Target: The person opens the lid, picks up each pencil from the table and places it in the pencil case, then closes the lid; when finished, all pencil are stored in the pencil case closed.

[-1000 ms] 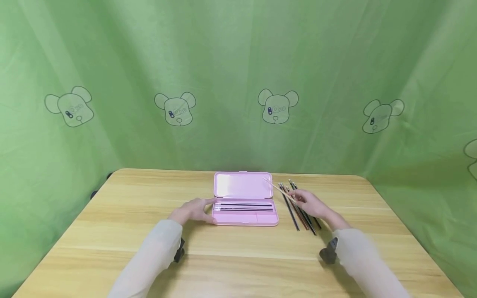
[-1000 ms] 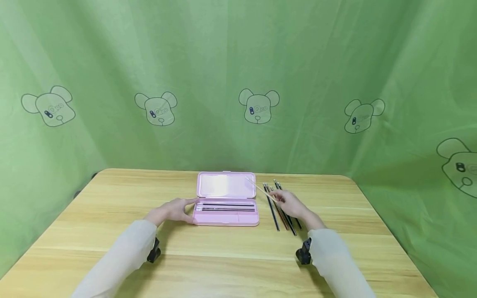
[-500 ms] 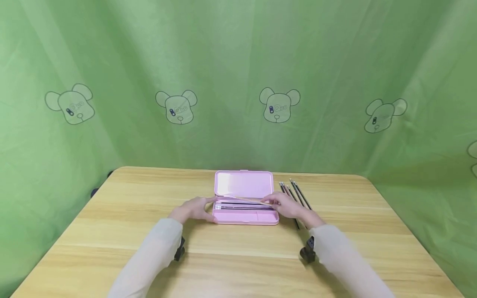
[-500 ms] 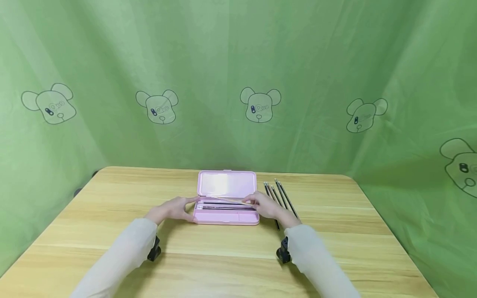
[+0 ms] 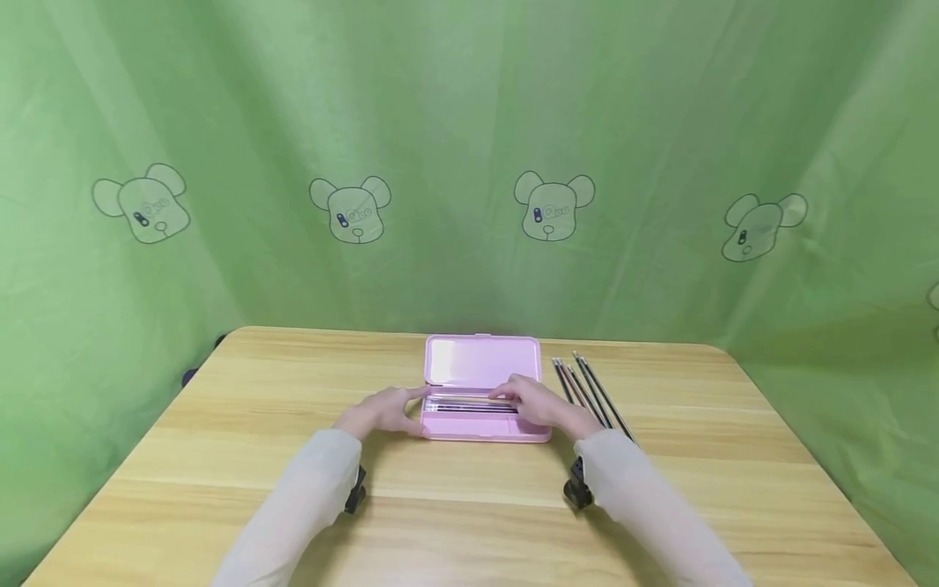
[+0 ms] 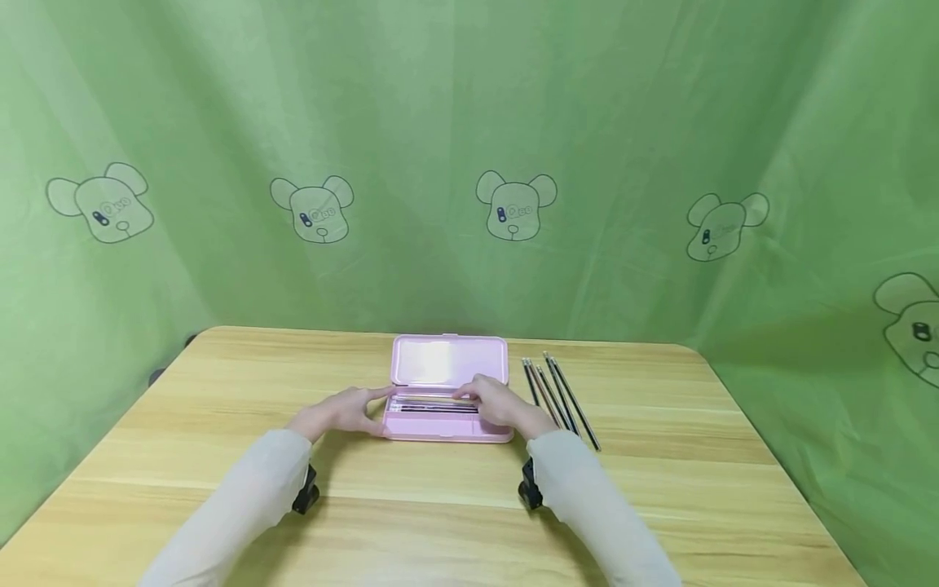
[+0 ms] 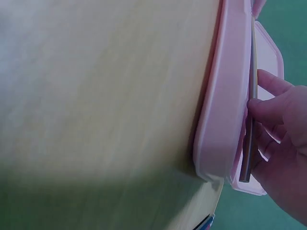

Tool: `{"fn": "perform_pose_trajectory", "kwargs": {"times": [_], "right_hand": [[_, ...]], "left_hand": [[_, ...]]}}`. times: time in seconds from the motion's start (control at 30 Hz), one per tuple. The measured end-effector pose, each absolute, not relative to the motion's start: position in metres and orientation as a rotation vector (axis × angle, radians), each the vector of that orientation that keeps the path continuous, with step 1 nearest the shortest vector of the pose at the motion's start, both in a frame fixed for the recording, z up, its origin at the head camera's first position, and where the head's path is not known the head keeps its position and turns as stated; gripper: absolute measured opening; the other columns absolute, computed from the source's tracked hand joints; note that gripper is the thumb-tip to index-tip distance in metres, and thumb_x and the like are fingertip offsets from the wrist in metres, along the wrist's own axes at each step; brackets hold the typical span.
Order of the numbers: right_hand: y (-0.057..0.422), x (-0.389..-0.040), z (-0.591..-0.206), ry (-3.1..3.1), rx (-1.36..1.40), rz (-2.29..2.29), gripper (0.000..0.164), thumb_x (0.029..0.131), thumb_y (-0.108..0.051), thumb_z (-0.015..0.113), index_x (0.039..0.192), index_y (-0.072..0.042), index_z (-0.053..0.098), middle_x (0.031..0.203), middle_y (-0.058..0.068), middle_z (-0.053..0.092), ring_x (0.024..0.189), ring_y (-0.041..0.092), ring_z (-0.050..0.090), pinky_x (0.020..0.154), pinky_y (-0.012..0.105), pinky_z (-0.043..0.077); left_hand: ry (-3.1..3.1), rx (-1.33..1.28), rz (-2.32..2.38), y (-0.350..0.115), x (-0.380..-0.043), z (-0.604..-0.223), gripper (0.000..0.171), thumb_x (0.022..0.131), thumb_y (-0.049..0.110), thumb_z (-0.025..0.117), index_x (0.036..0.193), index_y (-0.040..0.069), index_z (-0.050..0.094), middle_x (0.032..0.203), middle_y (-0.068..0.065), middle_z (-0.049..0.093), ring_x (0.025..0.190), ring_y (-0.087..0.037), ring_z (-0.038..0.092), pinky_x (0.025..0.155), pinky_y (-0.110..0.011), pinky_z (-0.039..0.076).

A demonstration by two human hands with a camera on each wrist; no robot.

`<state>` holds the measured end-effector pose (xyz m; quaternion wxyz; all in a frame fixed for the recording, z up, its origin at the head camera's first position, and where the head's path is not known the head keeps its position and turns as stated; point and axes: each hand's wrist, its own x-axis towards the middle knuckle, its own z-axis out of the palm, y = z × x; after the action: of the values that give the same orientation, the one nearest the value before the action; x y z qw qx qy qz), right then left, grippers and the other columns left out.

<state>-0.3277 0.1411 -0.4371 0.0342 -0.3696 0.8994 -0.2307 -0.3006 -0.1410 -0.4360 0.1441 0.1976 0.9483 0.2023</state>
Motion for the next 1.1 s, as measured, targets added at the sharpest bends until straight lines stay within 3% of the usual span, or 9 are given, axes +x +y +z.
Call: {"fn": "perform_pose_trajectory", "kwargs": {"times": [0.27,0.7,0.93,1.1], "right_hand": [[0.1347,-0.334,-0.4397,2.757,-1.138,-0.665,0.039,0.078,0.015,0.049,0.11,-0.001,0.064,0.08,0.003,0.053,0.075,0.013,0.048,0.077,0.031,0.047],[0.1307,-0.3317,-0.4401,2.815,-1.137,-0.5,0.031,0.084,0.007,0.051,0.11,-0.005,0.065,0.086,0.006,0.057,0.081,0.018,0.054,0.083,0.038,0.049],[0.1329,-0.3328,-0.4426,2.831,-1.123,-0.54,0.036,0.078,0.011,0.052,0.108,-0.004,0.065,0.085,0.002,0.056,0.082,0.017,0.055,0.083,0.037,0.049],[0.1387,-0.3335,-0.4413,2.84,-1.124,-0.612,0.032,0.08,0.009,0.055,0.107,-0.003,0.066,0.085,0.003,0.057,0.081,0.017,0.056,0.082,0.035,0.05]], "left_hand": [[2.745,0.57,0.584,-0.1402,-0.3029,-0.4375,0.088,0.069,0.044,0.075,0.142,0.019,0.033,0.134,-0.024,0.044,0.107,-0.03,0.054,0.098,-0.046,0.04],[2.752,0.553,0.565,-0.1395,-0.3027,-0.4369,0.089,0.068,0.045,0.075,0.142,0.018,0.034,0.134,-0.024,0.044,0.118,-0.036,0.047,0.098,-0.048,0.039],[2.748,0.566,0.574,-0.1402,-0.3003,-0.4376,0.088,0.068,0.045,0.076,0.142,0.02,0.034,0.134,-0.025,0.044,0.117,-0.037,0.048,0.098,-0.049,0.04],[2.75,0.572,0.576,-0.1412,-0.3006,-0.4384,0.087,0.068,0.044,0.076,0.141,0.022,0.035,0.134,-0.024,0.044,0.118,-0.037,0.047,0.098,-0.05,0.039]]}}
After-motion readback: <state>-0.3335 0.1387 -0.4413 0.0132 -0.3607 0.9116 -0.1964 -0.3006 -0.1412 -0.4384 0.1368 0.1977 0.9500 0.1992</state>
